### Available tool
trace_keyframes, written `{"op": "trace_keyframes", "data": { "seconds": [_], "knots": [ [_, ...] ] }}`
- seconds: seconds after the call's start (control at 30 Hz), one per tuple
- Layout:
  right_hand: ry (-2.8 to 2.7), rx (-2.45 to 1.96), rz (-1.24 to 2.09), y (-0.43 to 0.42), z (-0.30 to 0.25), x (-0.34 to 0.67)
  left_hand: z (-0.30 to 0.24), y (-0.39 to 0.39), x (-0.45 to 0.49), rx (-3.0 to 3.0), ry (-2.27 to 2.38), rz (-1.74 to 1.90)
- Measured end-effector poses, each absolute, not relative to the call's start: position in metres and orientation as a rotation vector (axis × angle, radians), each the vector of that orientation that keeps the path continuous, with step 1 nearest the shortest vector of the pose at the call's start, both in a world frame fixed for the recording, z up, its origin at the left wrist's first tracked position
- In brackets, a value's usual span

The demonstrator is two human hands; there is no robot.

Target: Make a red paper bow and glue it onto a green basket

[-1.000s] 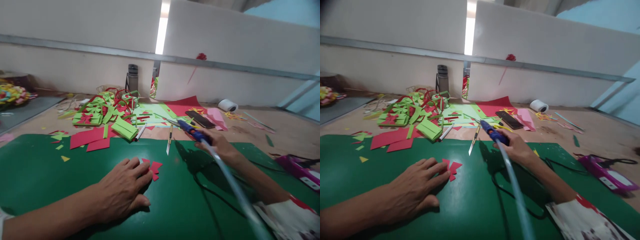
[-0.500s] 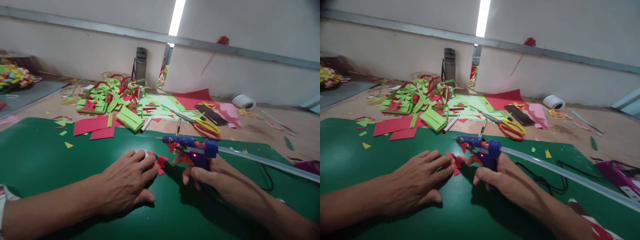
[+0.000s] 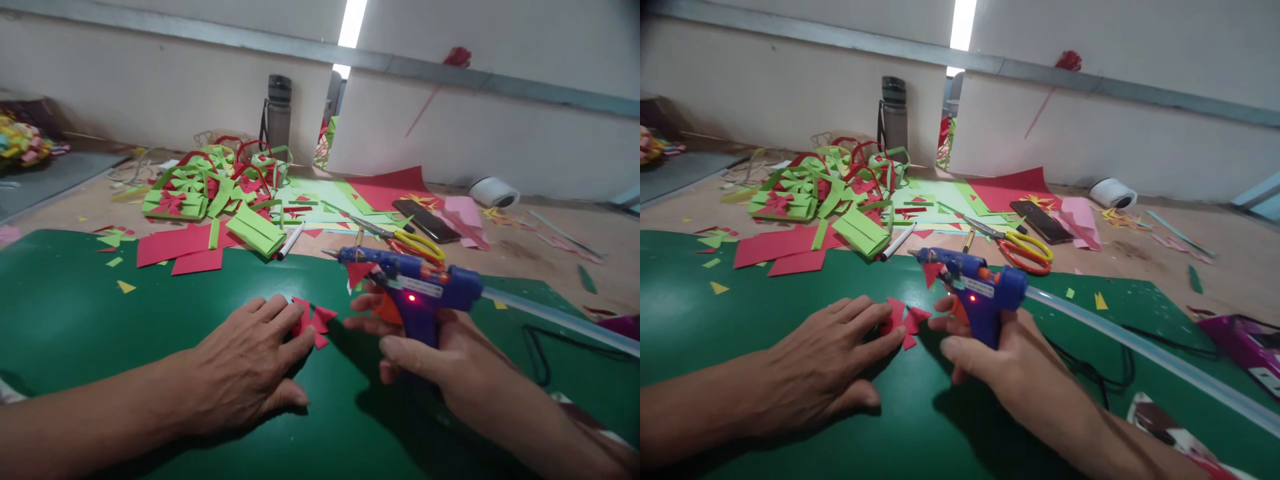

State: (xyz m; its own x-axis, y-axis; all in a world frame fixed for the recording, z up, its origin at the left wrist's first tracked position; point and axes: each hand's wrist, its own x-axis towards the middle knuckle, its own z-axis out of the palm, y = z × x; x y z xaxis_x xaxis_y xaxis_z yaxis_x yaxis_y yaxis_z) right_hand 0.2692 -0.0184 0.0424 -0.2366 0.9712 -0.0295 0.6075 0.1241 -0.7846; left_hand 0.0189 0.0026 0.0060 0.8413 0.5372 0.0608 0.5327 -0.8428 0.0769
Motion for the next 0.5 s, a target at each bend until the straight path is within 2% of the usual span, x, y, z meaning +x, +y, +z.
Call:
{"op": "trace_keyframes", "data": {
  "seconds": [0.07, 0.17, 0.3, 0.5],
  "knots": [
    [-1.617, -1.483, 1.300, -0.013, 0.044, 0.251, 0.006, 0.003, 0.019, 2.959, 0.861, 0.099],
    [-1.427, -1.359, 1.574, -0.011, 0.043, 0.231, 0.006, 0.003, 0.018, 2.966, 0.853, 0.087],
    [-1.321, -1.273, 1.699, -0.012, 0.038, 0.224, 0.005, 0.003, 0.017, 2.963, 0.835, 0.111],
    [-1.366, -1.330, 1.719, -0.011, 0.037, 0.228, 0.004, 0.004, 0.018, 2.926, 0.824, 0.116]
  ]
}}
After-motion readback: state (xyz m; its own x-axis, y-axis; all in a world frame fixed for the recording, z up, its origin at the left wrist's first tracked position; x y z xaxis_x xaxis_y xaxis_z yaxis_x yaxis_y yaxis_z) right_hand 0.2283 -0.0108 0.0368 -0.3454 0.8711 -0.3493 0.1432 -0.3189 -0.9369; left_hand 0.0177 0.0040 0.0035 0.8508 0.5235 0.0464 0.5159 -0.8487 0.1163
